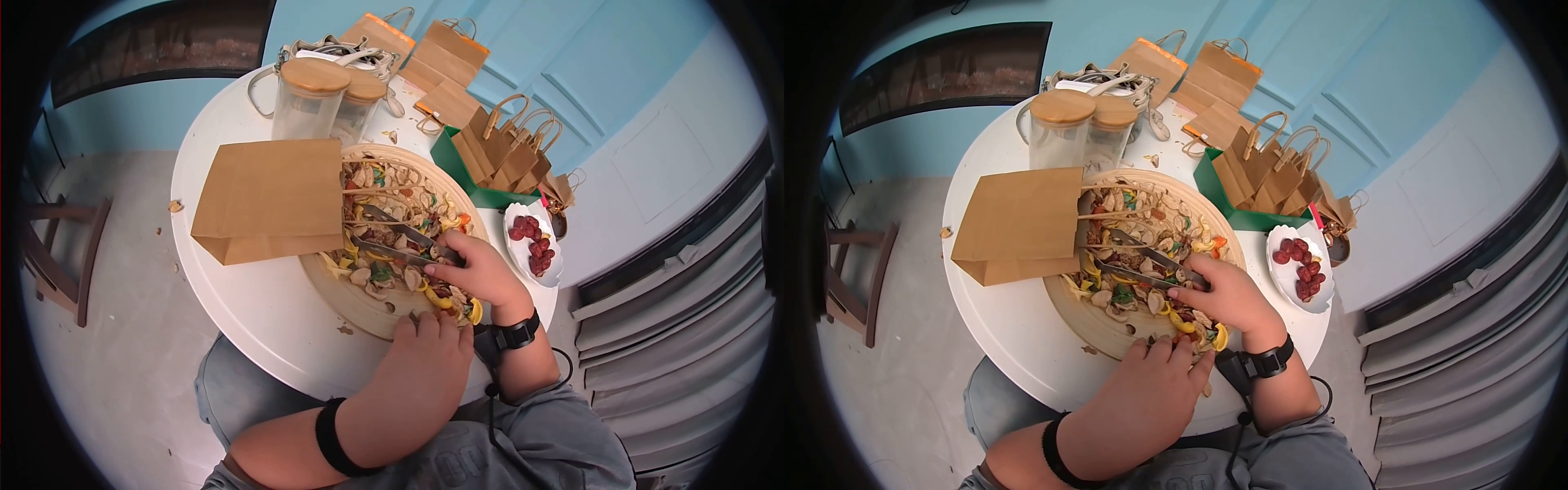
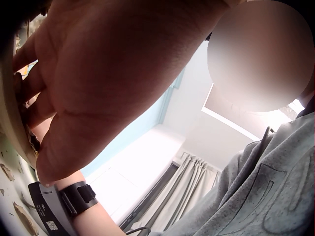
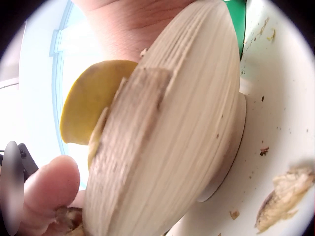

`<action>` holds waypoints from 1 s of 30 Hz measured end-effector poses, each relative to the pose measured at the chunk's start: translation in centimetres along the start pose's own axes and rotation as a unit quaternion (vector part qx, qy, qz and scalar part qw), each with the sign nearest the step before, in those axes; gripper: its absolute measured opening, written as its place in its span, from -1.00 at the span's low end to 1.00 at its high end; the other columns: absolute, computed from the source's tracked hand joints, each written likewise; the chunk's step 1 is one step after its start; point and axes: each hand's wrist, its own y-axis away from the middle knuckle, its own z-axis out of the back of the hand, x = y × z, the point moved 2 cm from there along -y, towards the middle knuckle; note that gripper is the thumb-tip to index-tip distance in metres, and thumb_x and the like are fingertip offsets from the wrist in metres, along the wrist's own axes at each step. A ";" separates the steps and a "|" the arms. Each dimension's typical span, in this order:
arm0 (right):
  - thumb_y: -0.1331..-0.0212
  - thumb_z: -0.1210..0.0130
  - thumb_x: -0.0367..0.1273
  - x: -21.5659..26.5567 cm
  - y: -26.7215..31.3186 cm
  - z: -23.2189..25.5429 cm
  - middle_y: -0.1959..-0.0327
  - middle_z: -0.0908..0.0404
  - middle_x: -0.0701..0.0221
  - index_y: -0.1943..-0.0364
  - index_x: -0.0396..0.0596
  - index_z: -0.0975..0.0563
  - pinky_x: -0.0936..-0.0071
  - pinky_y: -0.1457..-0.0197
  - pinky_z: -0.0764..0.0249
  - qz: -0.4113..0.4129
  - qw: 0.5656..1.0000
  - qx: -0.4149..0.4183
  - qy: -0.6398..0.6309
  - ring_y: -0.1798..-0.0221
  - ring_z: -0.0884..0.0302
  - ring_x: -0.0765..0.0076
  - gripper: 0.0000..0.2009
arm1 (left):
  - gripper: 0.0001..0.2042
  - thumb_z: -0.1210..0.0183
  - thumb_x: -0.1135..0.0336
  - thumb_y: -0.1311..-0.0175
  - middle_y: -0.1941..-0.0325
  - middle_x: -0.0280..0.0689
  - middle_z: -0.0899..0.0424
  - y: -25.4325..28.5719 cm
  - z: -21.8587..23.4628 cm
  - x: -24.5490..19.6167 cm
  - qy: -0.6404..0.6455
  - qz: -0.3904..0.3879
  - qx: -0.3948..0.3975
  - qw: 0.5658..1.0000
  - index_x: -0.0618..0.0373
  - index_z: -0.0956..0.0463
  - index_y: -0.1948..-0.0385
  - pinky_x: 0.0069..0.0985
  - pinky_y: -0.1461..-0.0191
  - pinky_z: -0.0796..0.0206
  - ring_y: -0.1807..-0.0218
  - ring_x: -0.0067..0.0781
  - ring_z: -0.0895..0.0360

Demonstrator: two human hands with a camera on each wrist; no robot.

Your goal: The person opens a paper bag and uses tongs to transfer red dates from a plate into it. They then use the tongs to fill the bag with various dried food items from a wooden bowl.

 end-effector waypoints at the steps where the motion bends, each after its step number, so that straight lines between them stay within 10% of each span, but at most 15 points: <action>1: -0.09 -0.38 -0.25 0.0 0.0 0.0 0.50 -0.45 0.41 0.23 -0.13 -0.48 0.48 0.34 -0.31 -0.001 1.000 0.003 0.004 0.41 -0.34 0.49 -0.66 | -0.54 -0.03 0.30 -0.28 -0.10 0.01 -0.54 0.0 0.0 0.0 0.004 -0.001 0.005 1.000 0.28 -0.43 -0.21 -0.19 -0.17 -0.30 -0.09 -0.11 -0.48; 30: -0.10 -0.38 -0.25 -0.1 -0.1 0.0 0.48 -0.47 0.43 0.21 -0.14 -0.49 0.49 0.32 -0.32 -0.003 1.000 0.007 0.002 0.40 -0.36 0.51 -0.66 | -0.53 -0.04 0.29 -0.27 -0.11 0.02 -0.53 -0.1 -0.4 0.0 -0.014 -0.003 -0.001 1.000 0.27 -0.42 -0.22 -0.16 -0.19 -0.30 -0.10 -0.08 -0.48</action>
